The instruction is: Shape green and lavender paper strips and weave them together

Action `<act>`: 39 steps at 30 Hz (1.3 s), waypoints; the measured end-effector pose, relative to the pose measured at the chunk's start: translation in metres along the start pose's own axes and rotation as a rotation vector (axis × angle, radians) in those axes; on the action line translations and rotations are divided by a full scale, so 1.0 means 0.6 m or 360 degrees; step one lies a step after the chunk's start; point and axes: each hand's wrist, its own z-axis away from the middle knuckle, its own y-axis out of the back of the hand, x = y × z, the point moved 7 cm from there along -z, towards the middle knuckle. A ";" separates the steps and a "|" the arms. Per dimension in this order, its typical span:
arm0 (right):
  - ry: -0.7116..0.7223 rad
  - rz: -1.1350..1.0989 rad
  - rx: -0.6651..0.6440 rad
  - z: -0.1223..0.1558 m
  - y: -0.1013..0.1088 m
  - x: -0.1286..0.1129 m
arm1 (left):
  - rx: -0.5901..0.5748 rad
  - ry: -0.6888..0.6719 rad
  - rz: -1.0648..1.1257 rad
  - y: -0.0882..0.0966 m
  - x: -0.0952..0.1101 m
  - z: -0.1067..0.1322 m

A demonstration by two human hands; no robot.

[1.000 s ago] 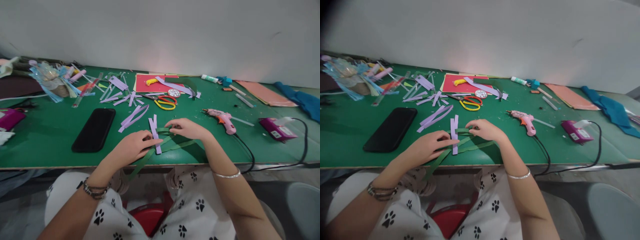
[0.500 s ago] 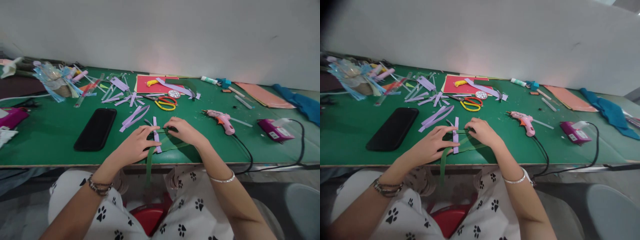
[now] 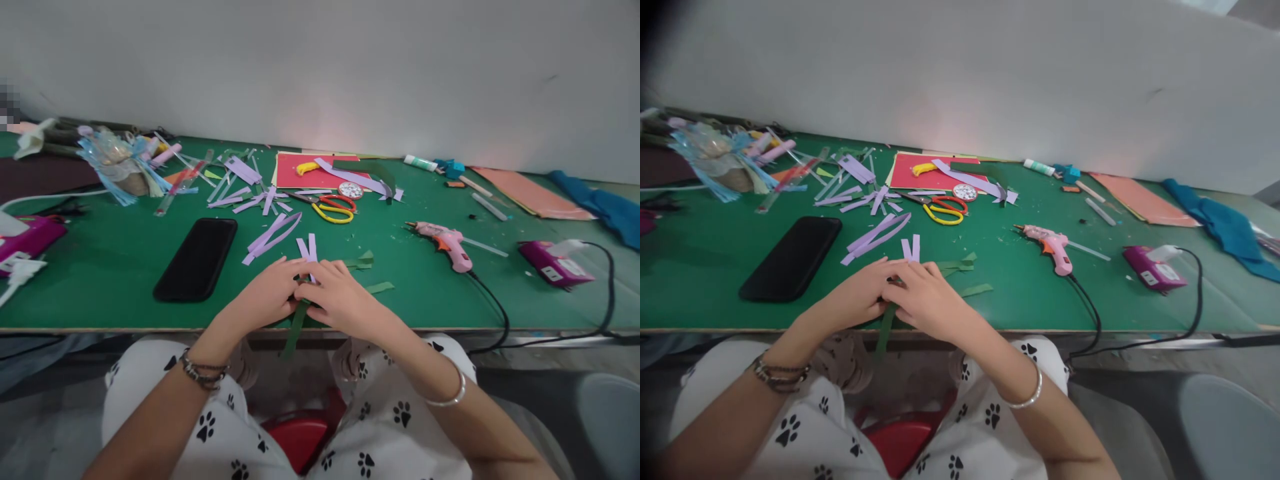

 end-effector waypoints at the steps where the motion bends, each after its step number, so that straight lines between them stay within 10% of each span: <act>1: -0.0031 -0.0024 0.0081 -0.003 0.000 0.002 | 0.0011 0.0003 -0.0003 0.000 0.000 0.000; 8: -0.0666 -0.0443 0.0317 0.013 0.025 0.092 | 0.0022 -0.0074 -0.0077 0.000 0.002 0.002; 13: -0.1121 0.0133 0.0271 0.056 0.049 0.163 | 0.0031 -0.0052 -0.0093 0.002 0.001 0.003; 17: -0.0835 0.0467 0.0413 0.049 0.068 0.135 | 0.0015 0.0014 -0.0059 0.003 -0.001 0.004; 22: -0.0085 -0.0141 -0.0063 0.023 0.011 0.068 | 0.0054 0.0129 -0.0022 0.002 -0.003 -0.001; 39: -0.0691 0.0032 0.0005 0.046 0.000 0.087 | -0.0086 0.0270 -0.0226 -0.026 -0.004 -0.009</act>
